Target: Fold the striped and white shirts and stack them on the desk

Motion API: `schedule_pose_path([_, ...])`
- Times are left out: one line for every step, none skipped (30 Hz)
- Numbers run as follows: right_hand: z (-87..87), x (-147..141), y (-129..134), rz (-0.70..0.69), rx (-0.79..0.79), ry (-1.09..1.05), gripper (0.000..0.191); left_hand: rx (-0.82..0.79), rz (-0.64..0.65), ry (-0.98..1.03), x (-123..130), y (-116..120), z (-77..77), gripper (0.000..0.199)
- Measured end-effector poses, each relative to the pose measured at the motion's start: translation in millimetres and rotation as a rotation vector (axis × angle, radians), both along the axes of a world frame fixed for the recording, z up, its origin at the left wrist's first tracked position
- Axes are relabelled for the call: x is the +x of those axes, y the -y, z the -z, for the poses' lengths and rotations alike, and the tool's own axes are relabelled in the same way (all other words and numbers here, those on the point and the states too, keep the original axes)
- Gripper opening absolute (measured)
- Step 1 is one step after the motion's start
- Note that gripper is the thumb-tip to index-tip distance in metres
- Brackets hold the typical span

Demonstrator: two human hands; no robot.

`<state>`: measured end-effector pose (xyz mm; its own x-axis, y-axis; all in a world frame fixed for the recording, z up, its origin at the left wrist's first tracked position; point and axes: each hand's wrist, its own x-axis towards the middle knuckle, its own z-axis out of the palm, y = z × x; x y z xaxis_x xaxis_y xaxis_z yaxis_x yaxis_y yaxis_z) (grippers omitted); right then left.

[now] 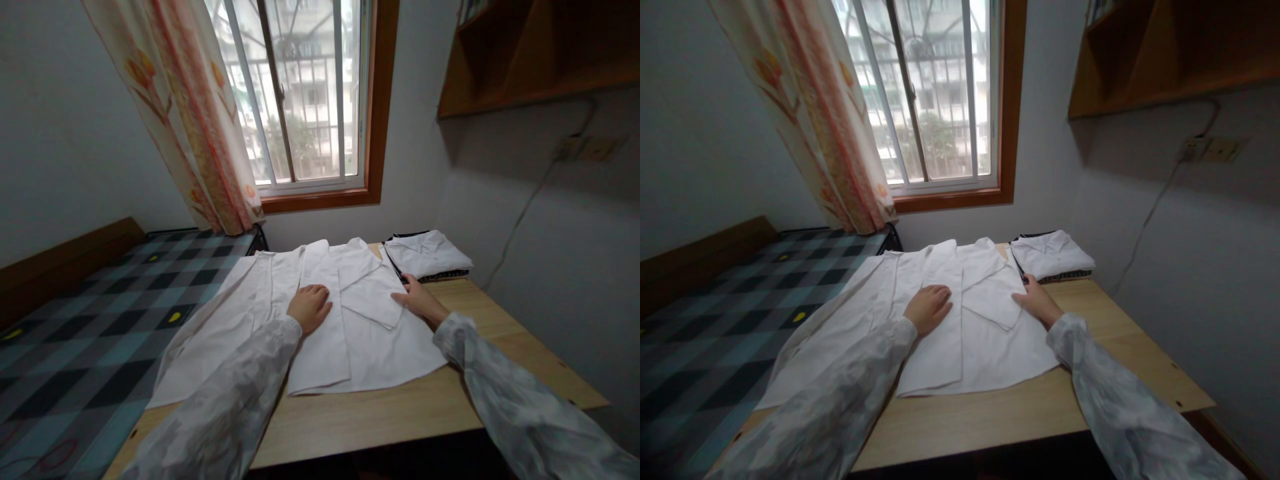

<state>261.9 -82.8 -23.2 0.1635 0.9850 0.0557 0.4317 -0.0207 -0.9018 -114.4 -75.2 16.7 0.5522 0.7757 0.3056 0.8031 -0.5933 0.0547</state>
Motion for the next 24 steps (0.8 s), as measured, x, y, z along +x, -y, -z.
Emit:
schedule_pose_path([-2.0, 0, 1, -0.016, -0.025, -0.099, 0.066, -0.016, 0.032, -0.011, 0, 6, 3.4, 0.038])
schedule_pose_path([-4.6, 0, 3, -0.04, -0.052, -0.187, 0.063, -0.023, 0.043, -0.013, 0, 11, 5.8, 0.039])
schedule_pose_path([-7.6, -2, 4, -0.073, -0.076, -0.261, 0.058, -0.026, 0.044, -0.008, 0, 14, 6.8, 0.04])
schedule_pose_path([-10.9, -5, 6, -0.108, -0.092, -0.319, 0.052, -0.031, 0.047, 0.0, 1, 16, 6.4, 0.041])
schedule_pose_path([-14.3, -10, 9, -0.142, -0.095, -0.359, 0.047, -0.039, 0.052, 0.012, 3, 17, 4.6, 0.039])
schedule_pose_path([-17.6, -15, 12, -0.175, -0.087, -0.38, 0.042, -0.053, 0.059, 0.028, 4, 17, 1.7, 0.037])
schedule_pose_path([-20.8, -21, 15, -0.205, -0.07, -0.384, 0.039, -0.074, 0.071, 0.048, 7, 16, -1.7, 0.034])
schedule_pose_path([-24.0, -28, 18, -0.226, -0.051, -0.373, 0.036, -0.102, 0.083, 0.075, 11, 15, -5.0, 0.03])
schedule_pose_path([-27.2, -35, 22, -0.243, -0.032, -0.344, 0.035, -0.14, 0.091, 0.109, 15, 14, -7.8, 0.027])
schedule_pose_path([-30.5, -42, 25, -0.256, -0.014, -0.295, 0.034, -0.19, 0.09, 0.155, 20, 13, -9.6, 0.025])
schedule_pose_path([-34.1, -49, 28, -0.269, 0.003, -0.235, 0.034, -0.251, 0.079, 0.211, 25, 11, -10.3, 0.025])
schedule_pose_path([-37.9, -56, 31, -0.278, 0.019, -0.174, 0.035, -0.323, 0.061, 0.277, 30, 8, -9.7, 0.028])
schedule_pose_path([-41.9, -63, 33, -0.286, 0.039, -0.121, 0.036, -0.402, 0.036, 0.351, 35, 4, -8.3, 0.034])
schedule_pose_path([-45.9, -70, 34, -0.294, 0.064, -0.081, 0.037, -0.487, 0.011, 0.425, 40, 0, -6.3, 0.042])
schedule_pose_path([-49.5, -77, 34, -0.3, 0.097, -0.054, 0.038, -0.572, -0.011, 0.492, 45, -4, -4.0, 0.052])
schedule_pose_path([-52.5, -84, 35, -0.304, 0.132, -0.032, 0.039, -0.648, -0.031, 0.547, 49, -9, -2.0, 0.061])
schedule_pose_path([-54.5, -91, 35, -0.313, 0.163, -0.008, 0.039, -0.708, -0.052, 0.591, 52, -14, -0.4, 0.069])
schedule_pose_path([-55.3, -97, 34, -0.334, 0.183, 0.018, 0.039, -0.748, -0.078, 0.625, 54, -18, 0.7, 0.076])
schedule_pose_path([-54.8, -103, 34, -0.371, 0.189, 0.043, 0.037, -0.769, -0.106, 0.645, 56, -21, 1.3, 0.079])
schedule_pose_path([-53.0, -108, 35, -0.423, 0.183, 0.062, 0.035, -0.776, -0.131, 0.653, 57, -23, 1.4, 0.081])
schedule_pose_path([-50.2, -113, 35, -0.479, 0.174, 0.071, 0.033, -0.771, -0.15, 0.651, 58, -25, 1.3, 0.08])
schedule_pose_path([-46.6, -116, 36, -0.528, 0.166, 0.067, 0.032, -0.763, -0.162, 0.636, 58, -26, 1.1, 0.078])
schedule_pose_path([-42.5, -119, 38, -0.555, 0.158, 0.045, 0.03, -0.751, -0.167, 0.612, 59, -26, 0.9, 0.074])
schedule_pose_path([-38.5, -119, 40, -0.56, 0.149, 0.006, 0.03, -0.738, -0.162, 0.586, 60, -26, 0.9, 0.069])
